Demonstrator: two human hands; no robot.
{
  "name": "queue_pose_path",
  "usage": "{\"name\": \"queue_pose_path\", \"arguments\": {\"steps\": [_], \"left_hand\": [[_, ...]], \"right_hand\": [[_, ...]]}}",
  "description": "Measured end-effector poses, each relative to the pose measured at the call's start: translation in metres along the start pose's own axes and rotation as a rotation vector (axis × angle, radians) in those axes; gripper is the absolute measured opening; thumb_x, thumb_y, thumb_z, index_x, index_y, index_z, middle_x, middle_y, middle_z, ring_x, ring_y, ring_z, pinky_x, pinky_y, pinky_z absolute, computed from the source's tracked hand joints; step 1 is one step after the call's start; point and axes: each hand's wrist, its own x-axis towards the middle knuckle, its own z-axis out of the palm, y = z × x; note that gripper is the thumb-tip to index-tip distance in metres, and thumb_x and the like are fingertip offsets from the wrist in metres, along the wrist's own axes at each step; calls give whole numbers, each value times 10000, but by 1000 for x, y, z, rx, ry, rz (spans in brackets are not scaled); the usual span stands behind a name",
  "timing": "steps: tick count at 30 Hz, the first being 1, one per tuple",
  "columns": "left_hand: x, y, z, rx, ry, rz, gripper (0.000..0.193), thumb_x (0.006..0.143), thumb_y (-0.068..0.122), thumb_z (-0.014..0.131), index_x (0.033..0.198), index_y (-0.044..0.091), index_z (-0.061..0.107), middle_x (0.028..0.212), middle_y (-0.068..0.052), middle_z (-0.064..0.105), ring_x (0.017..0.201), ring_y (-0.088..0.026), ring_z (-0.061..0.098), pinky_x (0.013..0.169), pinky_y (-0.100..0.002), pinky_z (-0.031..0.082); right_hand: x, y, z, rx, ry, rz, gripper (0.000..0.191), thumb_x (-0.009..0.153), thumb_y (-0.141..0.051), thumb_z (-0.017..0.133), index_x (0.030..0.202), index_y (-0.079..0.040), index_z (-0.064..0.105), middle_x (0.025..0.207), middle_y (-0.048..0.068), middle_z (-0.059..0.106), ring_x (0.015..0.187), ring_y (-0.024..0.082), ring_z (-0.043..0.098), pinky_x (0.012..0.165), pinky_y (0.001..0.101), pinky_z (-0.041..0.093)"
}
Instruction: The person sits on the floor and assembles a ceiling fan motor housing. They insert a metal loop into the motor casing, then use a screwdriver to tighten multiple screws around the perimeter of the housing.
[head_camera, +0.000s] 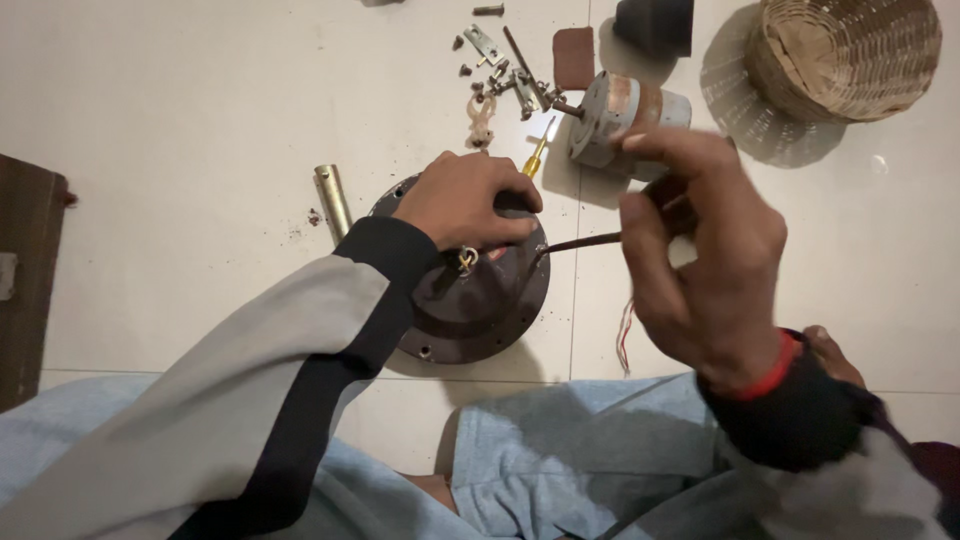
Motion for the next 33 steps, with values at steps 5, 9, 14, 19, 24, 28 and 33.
{"name": "queue_pose_path", "arguments": {"steps": [5, 9, 14, 19, 24, 28, 33], "left_hand": [[0, 0, 0, 30, 18, 19, 264, 749, 389, 747, 951, 232, 814, 992, 5, 761, 932, -247, 703, 869, -404, 516], [-2, 1, -2, 8, 14, 23, 247, 764, 380, 743, 951, 232, 807, 1010, 9, 765, 933, -244, 705, 861, -385, 534], [-5, 3, -6, 28, 13, 16, 259, 750, 359, 744, 967, 233, 806, 987, 3, 772, 924, -241, 714, 866, -394, 534], [-6, 5, -8, -9, -22, -25, 275, 743, 363, 736, 971, 221, 799, 1014, 0, 764, 904, -240, 715, 860, -382, 543], [-4, 5, -8, 52, -17, 11, 275, 743, 366, 741, 970, 227, 812, 1004, -5, 766, 923, -252, 709, 866, -402, 526], [-4, 4, -6, 0, -6, -5, 276, 749, 378, 736, 970, 227, 802, 1006, 3, 762, 928, -241, 709, 864, -383, 539], [-3, 3, 0, 39, 19, 31, 250, 768, 364, 726, 960, 223, 801, 995, 2, 761, 937, -248, 705, 878, -391, 530]], "right_hand": [[-1, 10, -31, 158, -300, 128, 466, 784, 112, 485, 1240, 24, 517, 1452, 156, 438, 1138, 169, 582, 936, 319, 561], [6, 21, -46, 433, -531, 175, 579, 773, 143, 418, 1331, -4, 461, 1468, 117, 455, 1346, 204, 495, 1107, 389, 460], [13, 32, -54, 696, -748, 235, 583, 797, 158, 398, 1350, -24, 438, 1465, 117, 421, 1525, 246, 360, 1185, 429, 379], [13, 39, -50, 540, -768, 88, 466, 832, 132, 417, 1251, -71, 426, 1357, 124, 460, 1534, 245, 416, 1162, 417, 417], [15, 38, -49, 421, -770, 139, 266, 977, 13, 585, 1188, -70, 447, 1357, 115, 570, 1284, 193, 603, 979, 339, 541], [9, 31, -36, 311, -485, 140, 230, 981, 11, 638, 1147, -4, 478, 1149, 107, 689, 1097, 175, 733, 898, 283, 620], [-18, 18, -3, -52, 23, 135, 233, 1025, -20, 784, 1078, 4, 558, 923, 92, 709, 846, 154, 754, 746, 266, 600]]}}
